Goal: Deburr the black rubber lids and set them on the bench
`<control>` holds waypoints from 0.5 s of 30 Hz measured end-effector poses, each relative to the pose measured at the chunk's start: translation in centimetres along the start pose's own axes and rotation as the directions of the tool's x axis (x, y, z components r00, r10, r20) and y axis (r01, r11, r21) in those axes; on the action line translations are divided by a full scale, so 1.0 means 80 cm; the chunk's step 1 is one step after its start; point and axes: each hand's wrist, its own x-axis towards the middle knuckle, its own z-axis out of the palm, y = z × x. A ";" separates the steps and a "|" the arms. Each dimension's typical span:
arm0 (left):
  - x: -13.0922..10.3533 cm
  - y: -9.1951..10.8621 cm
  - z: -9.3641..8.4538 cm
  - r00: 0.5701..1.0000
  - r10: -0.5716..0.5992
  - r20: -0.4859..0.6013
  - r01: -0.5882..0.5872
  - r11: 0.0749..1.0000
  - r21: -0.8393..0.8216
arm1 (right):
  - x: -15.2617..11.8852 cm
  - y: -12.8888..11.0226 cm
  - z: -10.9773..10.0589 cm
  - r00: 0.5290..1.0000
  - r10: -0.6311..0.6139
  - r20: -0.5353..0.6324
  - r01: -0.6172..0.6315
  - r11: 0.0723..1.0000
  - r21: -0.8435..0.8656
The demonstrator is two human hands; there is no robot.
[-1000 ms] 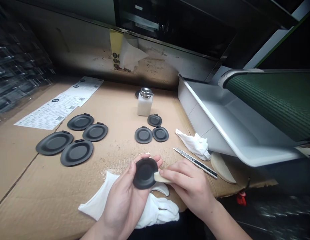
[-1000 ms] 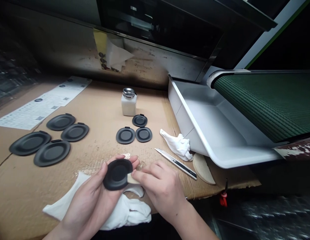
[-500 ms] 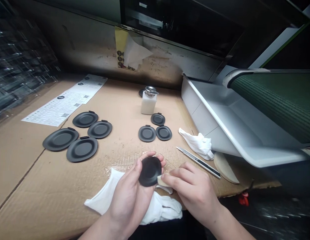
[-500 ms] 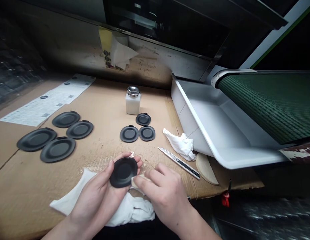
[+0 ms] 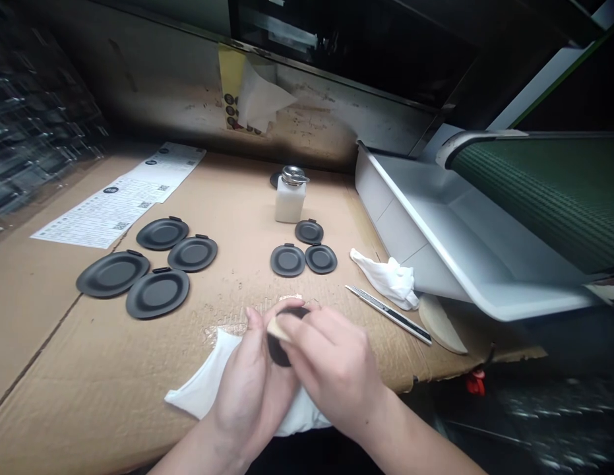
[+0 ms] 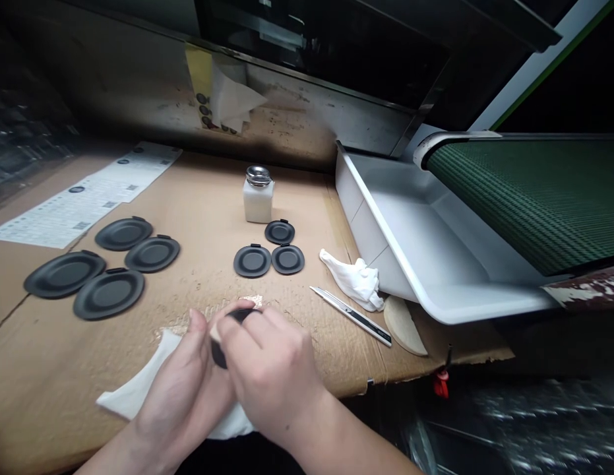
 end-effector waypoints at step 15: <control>0.001 -0.001 0.004 0.998 0.052 -0.019 -0.050 0.994 0.094 | -0.004 0.013 -0.027 0.985 0.167 0.034 -0.169 0.982 0.078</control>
